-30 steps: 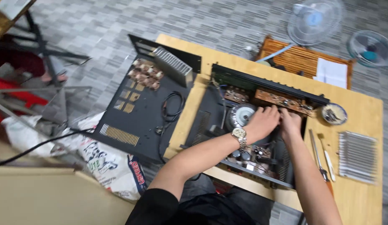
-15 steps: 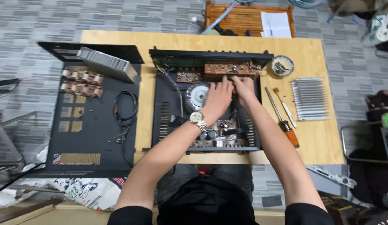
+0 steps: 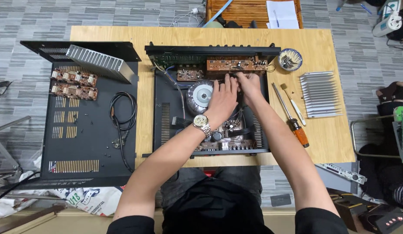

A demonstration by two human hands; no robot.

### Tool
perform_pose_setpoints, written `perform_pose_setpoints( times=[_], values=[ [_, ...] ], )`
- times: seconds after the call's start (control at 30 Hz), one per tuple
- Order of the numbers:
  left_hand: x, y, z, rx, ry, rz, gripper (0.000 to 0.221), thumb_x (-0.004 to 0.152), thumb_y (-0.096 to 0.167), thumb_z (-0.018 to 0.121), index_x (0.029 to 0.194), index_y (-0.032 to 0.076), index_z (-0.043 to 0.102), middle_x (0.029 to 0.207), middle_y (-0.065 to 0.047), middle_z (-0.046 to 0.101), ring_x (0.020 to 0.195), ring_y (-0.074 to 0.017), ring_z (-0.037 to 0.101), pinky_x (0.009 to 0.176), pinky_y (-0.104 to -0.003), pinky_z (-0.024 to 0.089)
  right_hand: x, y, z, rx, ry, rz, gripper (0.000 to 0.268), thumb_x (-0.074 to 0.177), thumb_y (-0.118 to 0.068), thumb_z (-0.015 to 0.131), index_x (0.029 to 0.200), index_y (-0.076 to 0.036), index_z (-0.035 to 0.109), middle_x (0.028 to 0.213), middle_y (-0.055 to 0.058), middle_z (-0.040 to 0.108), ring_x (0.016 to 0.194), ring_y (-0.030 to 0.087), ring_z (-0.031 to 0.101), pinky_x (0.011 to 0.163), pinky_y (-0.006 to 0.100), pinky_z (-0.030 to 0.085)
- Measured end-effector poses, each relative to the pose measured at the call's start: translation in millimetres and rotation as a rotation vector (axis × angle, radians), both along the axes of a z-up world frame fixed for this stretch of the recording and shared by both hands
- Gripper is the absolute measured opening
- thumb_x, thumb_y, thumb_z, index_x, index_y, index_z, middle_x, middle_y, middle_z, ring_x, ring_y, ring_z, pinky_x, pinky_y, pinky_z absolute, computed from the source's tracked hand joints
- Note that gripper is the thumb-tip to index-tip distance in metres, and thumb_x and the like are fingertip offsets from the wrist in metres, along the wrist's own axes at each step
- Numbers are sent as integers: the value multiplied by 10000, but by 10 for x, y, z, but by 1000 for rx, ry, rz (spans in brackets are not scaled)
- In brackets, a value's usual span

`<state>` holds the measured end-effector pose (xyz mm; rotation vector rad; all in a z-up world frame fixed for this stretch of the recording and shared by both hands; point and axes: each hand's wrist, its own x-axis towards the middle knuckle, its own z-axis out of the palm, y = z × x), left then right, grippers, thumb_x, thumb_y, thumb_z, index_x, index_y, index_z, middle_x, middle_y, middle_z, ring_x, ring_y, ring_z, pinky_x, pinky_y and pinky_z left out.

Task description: Repairing an amplifier by adjusting internal wiring and components

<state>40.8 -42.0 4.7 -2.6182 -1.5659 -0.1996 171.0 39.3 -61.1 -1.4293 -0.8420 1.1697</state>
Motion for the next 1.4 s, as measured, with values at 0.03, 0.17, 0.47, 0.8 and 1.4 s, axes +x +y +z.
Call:
perform_pose_setpoints(
  times=[0.03, 0.17, 0.47, 0.8, 1.4],
  values=[
    [4, 15, -44, -5, -1, 2, 940, 857, 409, 799, 1482, -122, 341, 1507, -377, 412, 1162, -381, 612, 1174, -596, 243, 5, -7, 2, -5, -1, 2, 228, 879, -117, 678, 695, 18, 668, 572, 64, 571, 417, 124, 554, 356, 239, 441],
    [35, 110, -246, 132, -2, 11, 963, 769, 442, 862, 1441, -83, 414, 1484, -356, 443, 1056, -360, 640, 1110, -604, 335, 86, 60, -146, 9, -21, 29, 256, 892, -109, 674, 660, -6, 636, 556, 61, 555, 394, 117, 539, 357, 241, 421],
    [72, 178, -399, 246, 14, 41, 985, 714, 464, 897, 1423, -34, 428, 1460, -308, 480, 1006, -318, 643, 1056, -589, 419, 149, 133, -323, 17, -85, 16, 297, 871, -140, 682, 601, -34, 617, 478, 66, 516, 342, 145, 533, 356, 275, 393],
    [169, 290, -658, 407, -28, 72, 886, 738, 456, 834, 1385, -26, 468, 1411, -278, 526, 895, -287, 631, 997, -587, 461, 190, 208, -487, -18, -198, -50, 228, 819, -190, 703, 637, -54, 685, 507, 6, 492, 424, 72, 446, 419, 254, 340],
    [137, 173, -481, 517, -51, 77, 409, 969, 157, 470, 1327, -37, 508, 1377, -330, 549, 820, -309, 646, 983, -643, 475, 148, 83, -256, -18, -189, -2, 284, 856, -182, 692, 596, -90, 626, 498, -7, 477, 413, 58, 409, 419, 216, 329]
  ],
)
